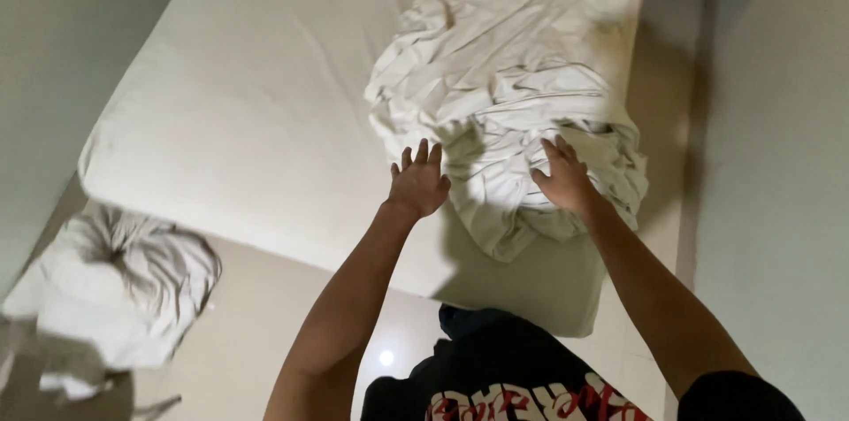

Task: The person spreads a white sheet over a mattress, smoothing out the fabric by hand. They repeatedly pull, fold, and adjust the sheet to cover the mattress surface, working from the center towards the edges.

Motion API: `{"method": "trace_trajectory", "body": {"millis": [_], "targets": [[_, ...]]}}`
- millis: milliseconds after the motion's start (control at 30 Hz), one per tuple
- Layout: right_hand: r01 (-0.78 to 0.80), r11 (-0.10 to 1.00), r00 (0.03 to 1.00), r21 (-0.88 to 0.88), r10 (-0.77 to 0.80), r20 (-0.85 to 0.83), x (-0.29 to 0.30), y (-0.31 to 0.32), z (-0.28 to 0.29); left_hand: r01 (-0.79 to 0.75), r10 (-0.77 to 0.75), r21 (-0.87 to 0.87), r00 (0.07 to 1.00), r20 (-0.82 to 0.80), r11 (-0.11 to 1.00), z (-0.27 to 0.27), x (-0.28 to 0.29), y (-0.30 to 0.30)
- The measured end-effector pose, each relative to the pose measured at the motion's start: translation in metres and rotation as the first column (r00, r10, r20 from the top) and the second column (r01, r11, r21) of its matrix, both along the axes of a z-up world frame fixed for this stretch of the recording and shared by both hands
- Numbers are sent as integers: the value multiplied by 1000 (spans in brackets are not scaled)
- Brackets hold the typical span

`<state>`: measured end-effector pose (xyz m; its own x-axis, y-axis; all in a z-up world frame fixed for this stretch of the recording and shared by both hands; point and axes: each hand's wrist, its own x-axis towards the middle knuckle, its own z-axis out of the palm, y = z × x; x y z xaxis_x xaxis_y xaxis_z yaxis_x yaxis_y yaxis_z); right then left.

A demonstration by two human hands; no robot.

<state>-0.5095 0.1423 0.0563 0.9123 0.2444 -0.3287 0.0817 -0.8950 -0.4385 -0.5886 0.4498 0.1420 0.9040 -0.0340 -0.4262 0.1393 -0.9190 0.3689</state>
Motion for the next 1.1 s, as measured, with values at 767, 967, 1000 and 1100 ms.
{"method": "trace_trajectory", "body": {"millis": [767,967,1000,1100], "targets": [[153,981,977,-120,-168,-130,95,18,-86,364,-362,28,929,-73,931,-160,209,-9],[158,967,972,-198,-188,-141,117,39,-90,340,-335,58,938,-88,938,-183,231,-17],[143,964,980,-226,-170,-105,120,42,-93,317,-313,62,947,-66,946,-185,234,-21],[95,953,995,-289,-100,-1,139,44,-92,276,-274,30,959,-70,961,-161,250,-39]]}}
